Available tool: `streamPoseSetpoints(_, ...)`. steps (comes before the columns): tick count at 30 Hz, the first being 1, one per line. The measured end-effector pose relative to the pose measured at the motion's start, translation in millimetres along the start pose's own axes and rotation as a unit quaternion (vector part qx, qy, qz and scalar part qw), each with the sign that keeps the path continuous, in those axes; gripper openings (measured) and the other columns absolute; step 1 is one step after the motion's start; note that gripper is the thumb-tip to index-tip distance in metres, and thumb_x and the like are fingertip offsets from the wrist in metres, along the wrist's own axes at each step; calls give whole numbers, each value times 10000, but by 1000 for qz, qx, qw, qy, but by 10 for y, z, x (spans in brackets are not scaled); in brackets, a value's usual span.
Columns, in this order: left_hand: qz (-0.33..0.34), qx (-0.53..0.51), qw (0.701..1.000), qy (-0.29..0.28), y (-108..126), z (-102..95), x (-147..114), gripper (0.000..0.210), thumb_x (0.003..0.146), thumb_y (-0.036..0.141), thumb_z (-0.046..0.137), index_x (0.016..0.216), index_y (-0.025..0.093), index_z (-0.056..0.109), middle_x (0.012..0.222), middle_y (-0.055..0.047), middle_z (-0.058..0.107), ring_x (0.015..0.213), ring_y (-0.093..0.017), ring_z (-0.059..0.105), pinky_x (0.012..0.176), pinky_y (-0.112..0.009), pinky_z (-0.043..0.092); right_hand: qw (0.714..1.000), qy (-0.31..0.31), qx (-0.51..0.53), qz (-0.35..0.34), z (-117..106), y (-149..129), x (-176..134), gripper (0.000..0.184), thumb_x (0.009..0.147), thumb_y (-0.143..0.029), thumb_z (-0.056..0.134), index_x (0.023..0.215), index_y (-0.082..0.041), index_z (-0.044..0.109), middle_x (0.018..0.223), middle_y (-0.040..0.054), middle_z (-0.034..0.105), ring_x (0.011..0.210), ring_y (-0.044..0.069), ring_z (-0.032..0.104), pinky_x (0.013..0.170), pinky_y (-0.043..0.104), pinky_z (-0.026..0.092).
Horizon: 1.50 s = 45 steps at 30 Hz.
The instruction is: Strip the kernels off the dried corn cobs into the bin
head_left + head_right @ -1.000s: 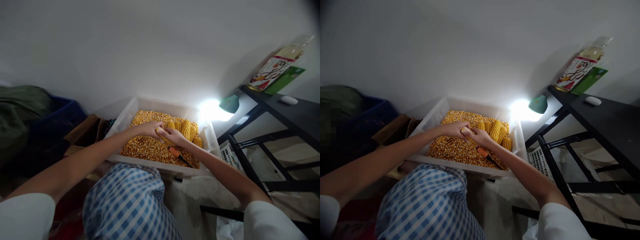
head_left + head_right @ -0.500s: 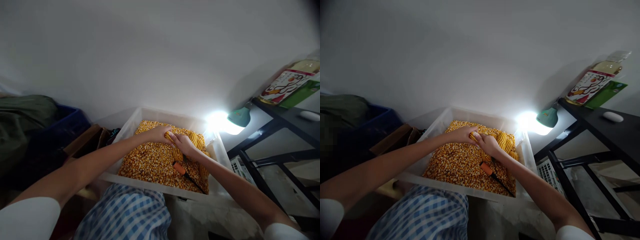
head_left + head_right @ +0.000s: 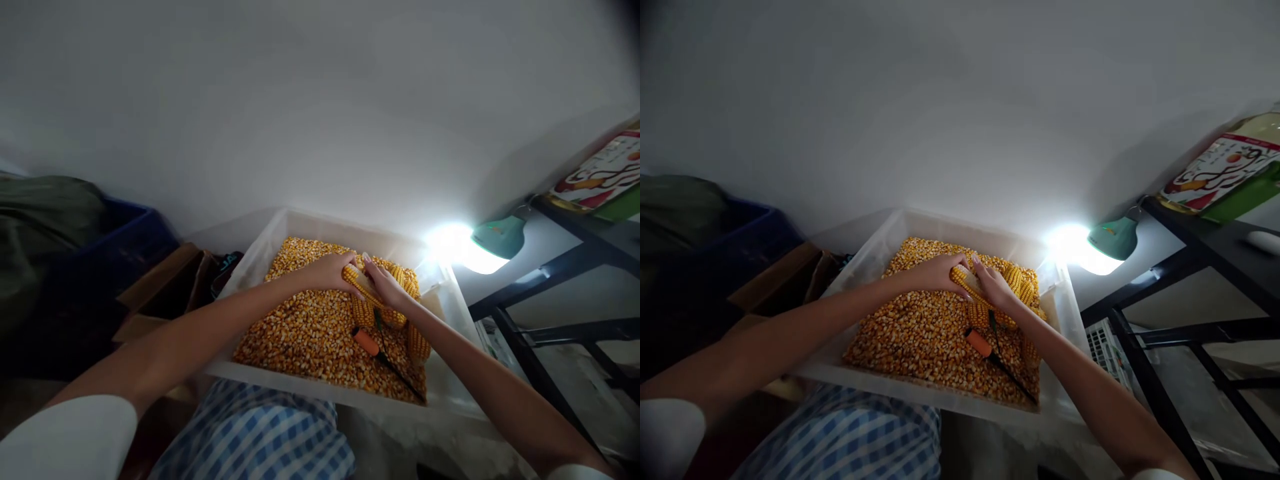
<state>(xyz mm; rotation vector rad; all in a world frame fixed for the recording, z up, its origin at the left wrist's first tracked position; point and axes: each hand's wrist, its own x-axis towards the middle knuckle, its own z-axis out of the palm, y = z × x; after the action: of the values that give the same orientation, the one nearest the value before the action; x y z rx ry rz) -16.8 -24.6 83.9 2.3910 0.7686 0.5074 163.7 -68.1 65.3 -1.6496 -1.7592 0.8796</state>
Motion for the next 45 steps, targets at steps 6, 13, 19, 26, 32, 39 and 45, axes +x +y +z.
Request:
streamPoseSetpoints(6, -11, -77, 996, 49, 56, 95, -62, 570, 544, 558, 663, 926, 193, 449, 881, -16, 572, 797, -166, 530, 642, -253, 393, 998, -19, 4, -60, 16, -173, -164, 508, 782, -622, 345, 669, -154, 506, 636, -11, 490, 607, 98, 428, 553, 207, 341)
streamPoseSetpoints(13, 1, -65, 997, 27, 152, 141, -125, 548, 597, 539, 636, 966, 181, 445, 929, -50, 560, 831, -182, 535, 691, -277, 408, 995, 17, -77, -53, 37, -230, -352, 508, 822, -612, 247, 604, -181, 406, 554, -27, 414, 536, 96, 383, 517, 217, 287)
streamPoseSetpoints(19, 1, -35, 999, 34, 231, 145, -147, 580, 589, 574, 627, 963, 176, 434, 868, -48, 559, 762, -187, 539, 639, -278, 401, 999, 34, 3, 0, 42, -164, -294, 574, 796, -650, 228, 582, -173, 468, 509, -12, 455, 513, 112, 413, 519, 231, 319)
streamPoseSetpoints(26, 26, -66, 996, 59, 318, 138, -135, 564, 584, 537, 654, 959, 167, 453, 868, -45, 572, 784, -191, 549, 663, -282, 408, 995, 38, 93, -26, -30, -185, -239, 580, 778, -658, 278, 738, -160, 572, 628, -3, 554, 624, 126, 489, 600, 231, 369)
streamPoseSetpoints(32, 56, -93, 992, 62, 351, 155, -133, 429, 612, 444, 664, 877, 173, 462, 781, 0, 572, 711, -142, 543, 620, -245, 394, 994, 6, -84, -71, -71, -367, -380, 516, 805, -612, 313, 708, -166, 551, 643, -7, 550, 611, 115, 479, 564, 216, 320)
streamPoseSetpoints(39, 45, -95, 991, 78, 382, 182, -128, 414, 591, 422, 673, 845, 174, 458, 741, 13, 560, 681, -136, 528, 597, -241, 382, 990, 4, -102, -98, -86, -417, -425, 516, 851, -575, 235, 748, -170, 536, 711, 7, 574, 654, 119, 493, 609, 225, 339)
streamPoseSetpoints(45, 70, -85, 990, 84, 354, 199, -104, 388, 590, 415, 673, 831, 167, 497, 810, -7, 566, 756, -152, 534, 665, -250, 400, 990, -10, -100, -96, -88, -430, -435, 539, 868, -558, 200, 832, -168, 570, 807, 34, 603, 731, 142, 524, 679, 247, 365)
